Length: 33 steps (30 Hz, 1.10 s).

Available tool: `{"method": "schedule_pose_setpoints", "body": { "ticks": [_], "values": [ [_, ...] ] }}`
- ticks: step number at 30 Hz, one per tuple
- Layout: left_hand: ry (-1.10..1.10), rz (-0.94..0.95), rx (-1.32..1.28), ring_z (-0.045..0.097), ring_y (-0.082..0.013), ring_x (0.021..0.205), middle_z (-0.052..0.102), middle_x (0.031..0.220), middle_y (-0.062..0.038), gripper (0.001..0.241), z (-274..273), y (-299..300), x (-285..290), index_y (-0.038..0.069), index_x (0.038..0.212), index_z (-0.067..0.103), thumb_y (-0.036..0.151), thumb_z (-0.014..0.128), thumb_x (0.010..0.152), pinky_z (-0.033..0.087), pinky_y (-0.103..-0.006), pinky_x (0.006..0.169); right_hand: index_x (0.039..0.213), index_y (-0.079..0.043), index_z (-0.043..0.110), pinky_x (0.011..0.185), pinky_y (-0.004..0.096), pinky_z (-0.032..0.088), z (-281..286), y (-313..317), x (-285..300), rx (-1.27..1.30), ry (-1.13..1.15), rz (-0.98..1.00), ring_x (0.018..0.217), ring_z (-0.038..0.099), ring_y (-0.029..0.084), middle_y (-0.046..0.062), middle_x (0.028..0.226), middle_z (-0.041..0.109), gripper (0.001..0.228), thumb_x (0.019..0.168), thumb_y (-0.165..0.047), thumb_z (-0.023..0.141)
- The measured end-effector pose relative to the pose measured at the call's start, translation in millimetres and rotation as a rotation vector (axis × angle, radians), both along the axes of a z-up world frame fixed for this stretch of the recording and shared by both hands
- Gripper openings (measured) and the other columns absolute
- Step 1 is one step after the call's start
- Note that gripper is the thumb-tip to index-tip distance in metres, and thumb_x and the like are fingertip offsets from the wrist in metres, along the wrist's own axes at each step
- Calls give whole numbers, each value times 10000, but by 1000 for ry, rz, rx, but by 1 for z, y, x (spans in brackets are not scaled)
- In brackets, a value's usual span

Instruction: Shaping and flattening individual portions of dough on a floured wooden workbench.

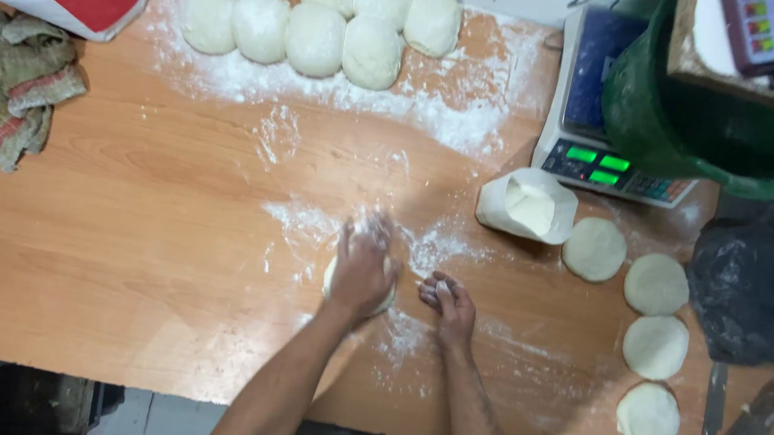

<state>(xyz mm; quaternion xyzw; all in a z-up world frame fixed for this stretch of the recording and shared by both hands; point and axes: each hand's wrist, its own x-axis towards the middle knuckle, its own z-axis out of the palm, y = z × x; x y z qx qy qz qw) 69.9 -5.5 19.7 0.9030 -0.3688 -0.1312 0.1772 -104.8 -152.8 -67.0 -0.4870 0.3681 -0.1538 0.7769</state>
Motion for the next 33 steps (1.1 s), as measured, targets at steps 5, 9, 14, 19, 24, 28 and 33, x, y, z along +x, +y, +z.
{"method": "schedule_pose_setpoints", "body": {
  "ticks": [5,9,14,19,24,28,33],
  "values": [
    [-109,-99,-98,252,-298,1528,293,1653,-131,745,5,13,-29,73,1522,366,531,464,944,28,-651,1221,1300,112,571,894,366,606,6,1,1,1,18,22,969,722,256,195,1137,705,343,999,-42,507],
    [-94,-87,-8,233,-325,1527,286,1648,-141,806,3,19,-16,27,1567,278,550,449,978,22,-645,1231,1280,117,581,873,361,614,7,-1,10,-28,58,30,970,734,263,208,1114,714,341,990,-51,522],
    [-39,-20,52,220,-383,1509,234,1625,-185,804,32,31,2,-4,1547,259,529,518,1004,100,-598,1210,1304,99,570,886,362,617,10,-3,16,-5,113,30,993,744,242,209,1136,715,360,984,-65,548],
    [618,333,237,669,-317,1208,707,1288,-158,618,45,52,19,113,1313,671,321,833,754,525,-425,1034,1404,3,545,1069,354,520,17,8,15,-72,104,291,1216,668,210,130,1315,691,548,873,-70,661],
    [893,71,-10,754,-257,990,771,1069,-120,570,23,65,23,76,1231,693,156,812,680,588,-399,901,1481,-14,471,1163,382,422,65,16,35,17,6,573,1343,565,228,109,1451,591,827,745,-119,834],
    [1037,-348,-130,718,-198,993,770,1075,-102,521,58,19,32,36,1192,699,181,858,718,574,-366,883,1531,2,434,1162,483,469,48,29,2,728,-404,425,1334,585,299,146,1462,582,970,712,-223,903],
    [863,-104,-9,762,-217,923,792,1054,-108,529,108,-27,16,53,1254,655,299,795,806,592,-355,832,1509,-81,445,1127,523,485,50,24,-50,662,-393,-33,1320,580,313,111,1459,578,863,757,-235,839]
  ]
}}
